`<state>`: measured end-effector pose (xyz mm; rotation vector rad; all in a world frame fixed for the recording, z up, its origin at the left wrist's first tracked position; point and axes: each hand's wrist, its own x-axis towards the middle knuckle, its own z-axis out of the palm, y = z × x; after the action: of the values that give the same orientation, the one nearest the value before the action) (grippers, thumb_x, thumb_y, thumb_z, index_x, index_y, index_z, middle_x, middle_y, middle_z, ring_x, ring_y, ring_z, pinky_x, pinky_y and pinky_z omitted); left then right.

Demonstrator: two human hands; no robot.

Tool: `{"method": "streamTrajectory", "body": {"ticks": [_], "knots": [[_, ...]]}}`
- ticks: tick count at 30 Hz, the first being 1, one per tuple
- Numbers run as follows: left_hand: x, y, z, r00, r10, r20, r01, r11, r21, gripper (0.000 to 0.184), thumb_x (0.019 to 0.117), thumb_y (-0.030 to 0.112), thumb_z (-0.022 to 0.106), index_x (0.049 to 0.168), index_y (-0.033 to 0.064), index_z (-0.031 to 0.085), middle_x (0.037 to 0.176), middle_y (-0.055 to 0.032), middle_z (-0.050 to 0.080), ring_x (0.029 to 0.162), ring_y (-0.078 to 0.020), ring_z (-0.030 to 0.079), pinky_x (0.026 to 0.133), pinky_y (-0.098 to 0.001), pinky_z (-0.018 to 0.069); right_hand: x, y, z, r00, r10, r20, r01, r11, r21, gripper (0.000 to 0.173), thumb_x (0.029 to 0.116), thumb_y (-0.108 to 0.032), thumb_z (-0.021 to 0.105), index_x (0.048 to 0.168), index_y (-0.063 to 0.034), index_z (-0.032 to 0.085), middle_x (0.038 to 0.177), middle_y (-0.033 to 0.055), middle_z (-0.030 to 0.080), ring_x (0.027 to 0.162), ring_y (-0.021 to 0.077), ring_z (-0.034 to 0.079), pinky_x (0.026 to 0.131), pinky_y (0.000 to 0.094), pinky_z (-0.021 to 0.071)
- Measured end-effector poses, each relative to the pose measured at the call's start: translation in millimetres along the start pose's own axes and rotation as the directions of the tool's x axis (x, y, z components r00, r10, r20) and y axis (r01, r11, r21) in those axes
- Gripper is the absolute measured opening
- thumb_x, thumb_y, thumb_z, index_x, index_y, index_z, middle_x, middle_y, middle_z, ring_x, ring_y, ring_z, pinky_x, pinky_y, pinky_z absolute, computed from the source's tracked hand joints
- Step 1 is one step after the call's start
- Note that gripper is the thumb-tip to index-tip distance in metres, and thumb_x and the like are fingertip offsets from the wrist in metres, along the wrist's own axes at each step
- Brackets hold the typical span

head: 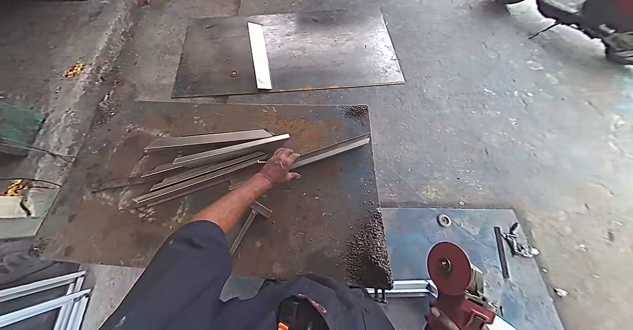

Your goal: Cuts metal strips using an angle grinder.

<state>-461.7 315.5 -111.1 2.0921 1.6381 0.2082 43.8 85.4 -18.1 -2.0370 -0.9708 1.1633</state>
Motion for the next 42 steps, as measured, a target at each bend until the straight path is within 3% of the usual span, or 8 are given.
{"method": "streamTrajectory", "body": {"ticks": [4, 11, 17, 20, 23, 28, 36, 42], "knots": [[29.7, 6.5, 14.9, 0.980, -0.113, 0.162, 0.103, 0.992, 0.067, 0.063, 0.0896, 0.033, 0.078, 0.141, 0.0032, 0.056, 0.142, -0.0230, 0.056, 0.133, -0.0395, 0.055, 0.112, -0.0539, 0.0448, -22.8, -4.7, -1.5, 0.996, 0.002, -0.085, 0.002, 0.998, 0.056, 0.056, 0.0731, -0.008, 0.080, 0.121, 0.0057, 0.054, 0.094, 0.0072, 0.070, 0.082, 0.0109, 0.071, 0.078, 0.0321, 0.0627], [50.1, 21.4, 1.5, 0.937, -0.263, 0.231, 0.235, 0.962, 0.142, 0.074, 0.0799, 0.019, 0.081, 0.143, 0.0023, 0.048, 0.130, -0.0271, 0.062, 0.123, -0.0445, 0.061, 0.103, -0.0623, 0.0489, -37.3, 32.5, -21.3, 0.987, 0.031, -0.156, -0.018, 0.996, 0.084, 0.060, 0.0723, -0.010, 0.082, 0.123, 0.0068, 0.054, 0.097, 0.0101, 0.070, 0.084, 0.0127, 0.070, 0.078, 0.0338, 0.0620], [44.7, 50.4, -12.3, 0.905, -0.312, 0.289, 0.368, 0.915, -0.164, 0.075, 0.0819, 0.036, 0.082, 0.141, 0.0022, 0.051, 0.125, -0.0249, 0.065, 0.118, -0.0395, 0.064, 0.102, -0.0606, 0.0483, -40.6, 61.0, -43.3, 0.990, 0.032, -0.141, -0.006, 0.984, 0.180, 0.059, 0.0719, -0.009, 0.081, 0.122, 0.0057, 0.054, 0.095, 0.0084, 0.070, 0.082, 0.0117, 0.071, 0.077, 0.0328, 0.0623], [27.4, 84.3, 3.2, 0.877, -0.285, 0.388, 0.349, 0.931, -0.106, 0.092, 0.0745, 0.034, 0.091, 0.146, 0.0033, 0.043, 0.131, -0.0248, 0.063, 0.123, -0.0384, 0.062, 0.106, -0.0588, 0.0482, -46.9, 81.5, -58.7, 0.986, 0.071, -0.154, -0.050, 0.989, 0.136, 0.061, 0.0693, -0.010, 0.082, 0.123, 0.0049, 0.056, 0.098, 0.0095, 0.069, 0.083, 0.0110, 0.070, 0.077, 0.0326, 0.0614], [5.9, 126.7, 27.9, 0.890, -0.280, 0.360, 0.328, 0.941, -0.080, 0.078, 0.0786, 0.025, 0.084, 0.145, 0.0059, 0.048, 0.127, -0.0229, 0.066, 0.118, -0.0374, 0.065, 0.102, -0.0587, 0.0507, -42.1, 102.2, -74.8, 0.986, 0.068, -0.149, -0.044, 0.986, 0.164, 0.061, 0.0654, -0.012, 0.084, 0.118, 0.0031, 0.059, 0.093, 0.0089, 0.070, 0.079, 0.0128, 0.070, 0.073, 0.0345, 0.0617], [-37.4, 175.9, 86.4, 0.919, -0.340, 0.201, 0.375, 0.912, -0.168, 0.050, 0.0763, 0.043, 0.080, 0.114, 0.0104, 0.074, 0.108, -0.0108, 0.075, 0.103, -0.0247, 0.071, 0.094, -0.0514, 0.0550, -39.0, 132.6, -97.4, 0.985, 0.083, -0.151, -0.051, 0.978, 0.203, 0.063, 0.0610, -0.019, 0.085, 0.117, -0.0010, 0.061, 0.091, 0.0063, 0.071, 0.077, 0.0129, 0.071, 0.070, 0.0351, 0.0621], [-72.1, 235.3, 137.3, 0.888, -0.434, 0.153, 0.446, 0.894, -0.047, 0.063, 0.0709, 0.062, 0.080, 0.114, 0.0153, 0.073, 0.108, -0.0073, 0.074, 0.103, -0.0256, 0.071, 0.089, -0.0539, 0.0571, -10.7, 152.6, -122.5, 0.994, 0.077, -0.077, -0.070, 0.994, 0.089, 0.066, 0.0595, -0.032, 0.086, 0.115, -0.0046, 0.064, 0.091, 0.0057, 0.072, 0.078, 0.0146, 0.071, 0.070, 0.0387, 0.0615], [-84.9, 238.7, 152.8, 0.960, -0.264, 0.093, 0.271, 0.959, -0.083, 0.071, 0.0715, 0.064, 0.082, 0.112, 0.0064, 0.069, 0.110, -0.0109, 0.070, 0.102, -0.0250, 0.069, 0.090, -0.0459, 0.0567, 11.9, 131.5, -110.9, 1.000, 0.026, -0.018, -0.024, 0.997, 0.074, 0.063, 0.0595, -0.033, 0.085, 0.113, -0.0068, 0.065, 0.089, 0.0027, 0.072, 0.076, 0.0120, 0.071, 0.068, 0.0359, 0.0619]]}}
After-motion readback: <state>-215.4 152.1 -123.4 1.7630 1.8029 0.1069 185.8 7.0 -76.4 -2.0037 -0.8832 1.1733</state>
